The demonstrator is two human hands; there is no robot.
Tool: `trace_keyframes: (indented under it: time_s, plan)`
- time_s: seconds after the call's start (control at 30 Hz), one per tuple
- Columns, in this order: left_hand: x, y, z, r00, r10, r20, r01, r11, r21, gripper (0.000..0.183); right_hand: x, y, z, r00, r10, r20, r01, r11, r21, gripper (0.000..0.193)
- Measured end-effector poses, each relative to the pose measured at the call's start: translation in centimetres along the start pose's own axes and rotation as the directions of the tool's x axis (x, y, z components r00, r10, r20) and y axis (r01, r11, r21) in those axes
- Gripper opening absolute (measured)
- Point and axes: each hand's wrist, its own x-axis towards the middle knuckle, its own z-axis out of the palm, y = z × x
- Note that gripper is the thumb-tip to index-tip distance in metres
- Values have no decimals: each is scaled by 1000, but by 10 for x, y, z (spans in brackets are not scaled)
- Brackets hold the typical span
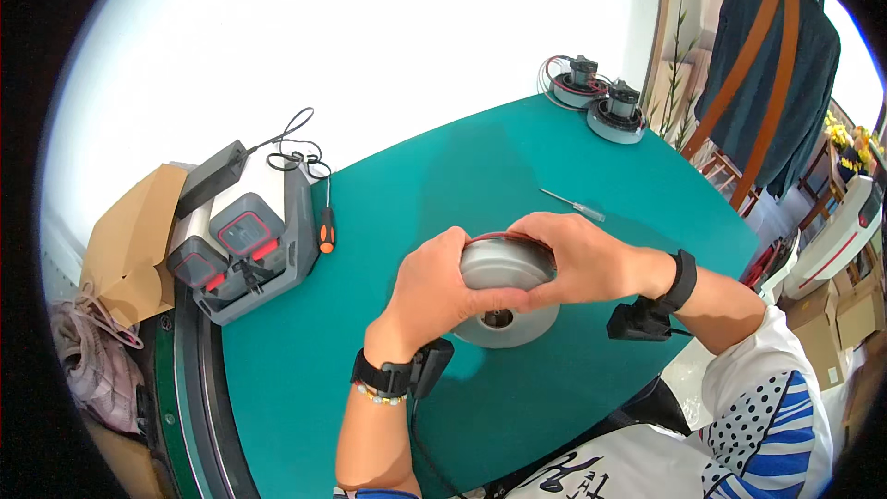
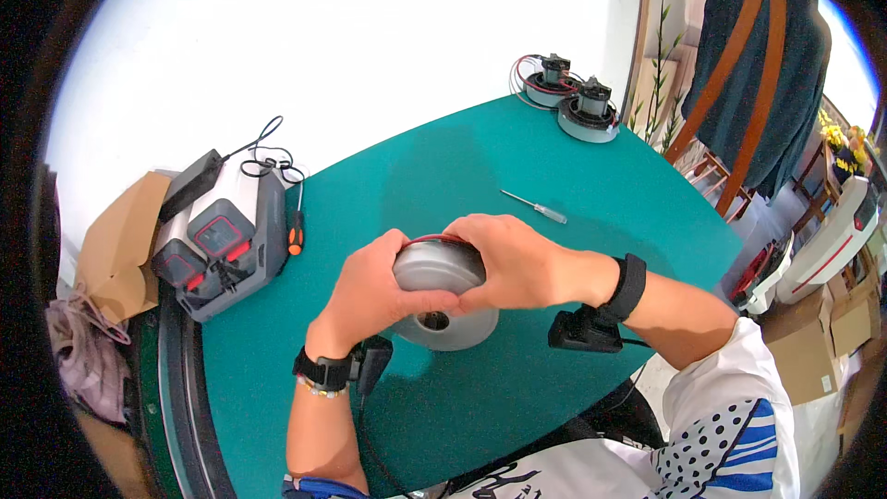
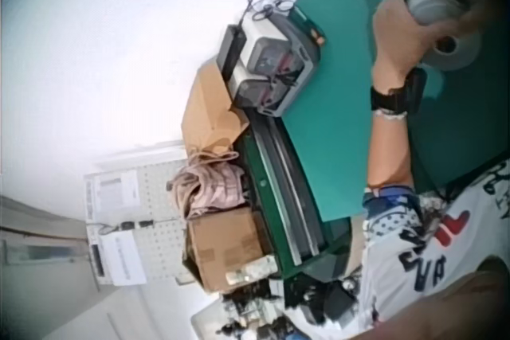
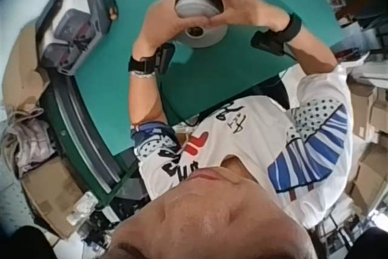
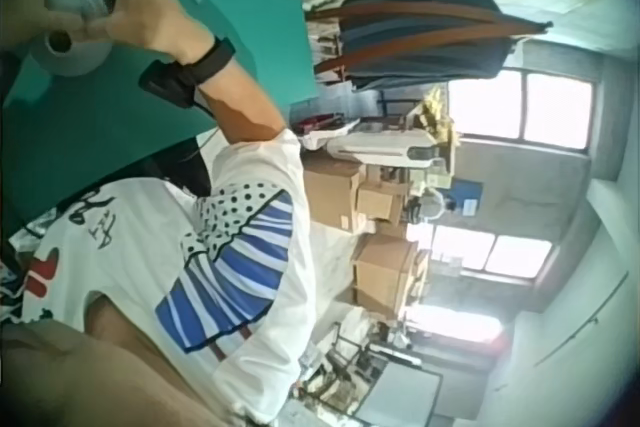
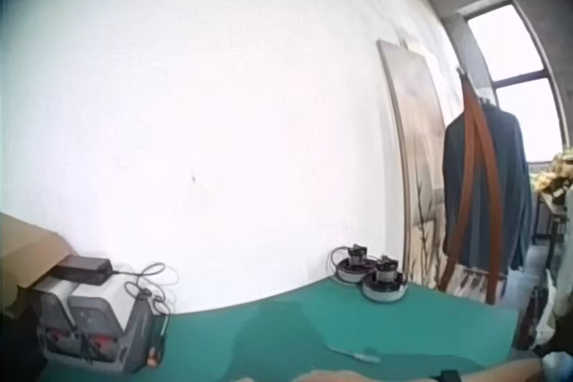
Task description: The recorder is seen assembling an electric motor on a workbench, checking wires and the outer casing.
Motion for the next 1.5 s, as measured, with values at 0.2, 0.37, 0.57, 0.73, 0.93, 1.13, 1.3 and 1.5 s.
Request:
trace_keyframes:
  time_s: [0.2,0.37,0.57,0.73,0.93,1.13,1.3,1.5]
  plan:
    - [-5,2,10,865,432,-256,-274,833,480,66,-1,4,18,899,-371,-232,252,872,-419,59]
    - [1,-5,20,859,435,-272,-260,826,501,67,1,12,16,849,-496,-182,304,740,-600,57]
    - [-15,16,5,946,283,-158,-185,872,454,59,-3,11,16,838,-526,-144,329,699,-635,42]
    - [-22,15,-14,974,218,58,-225,962,154,41,-20,17,15,834,-545,-93,365,670,-646,28]
    - [-23,17,-4,954,237,184,-269,947,174,23,-39,29,23,789,-613,-29,427,582,-692,19]
    - [-22,22,4,970,137,200,-187,947,260,16,-49,38,26,798,-603,6,406,530,-744,18]
    - [-20,-3,9,966,215,145,-252,910,328,14,-54,48,25,812,-583,18,397,530,-749,19]
    - [-14,-11,6,970,145,195,-210,903,374,13,-56,52,24,822,-570,-15,391,583,-712,21]
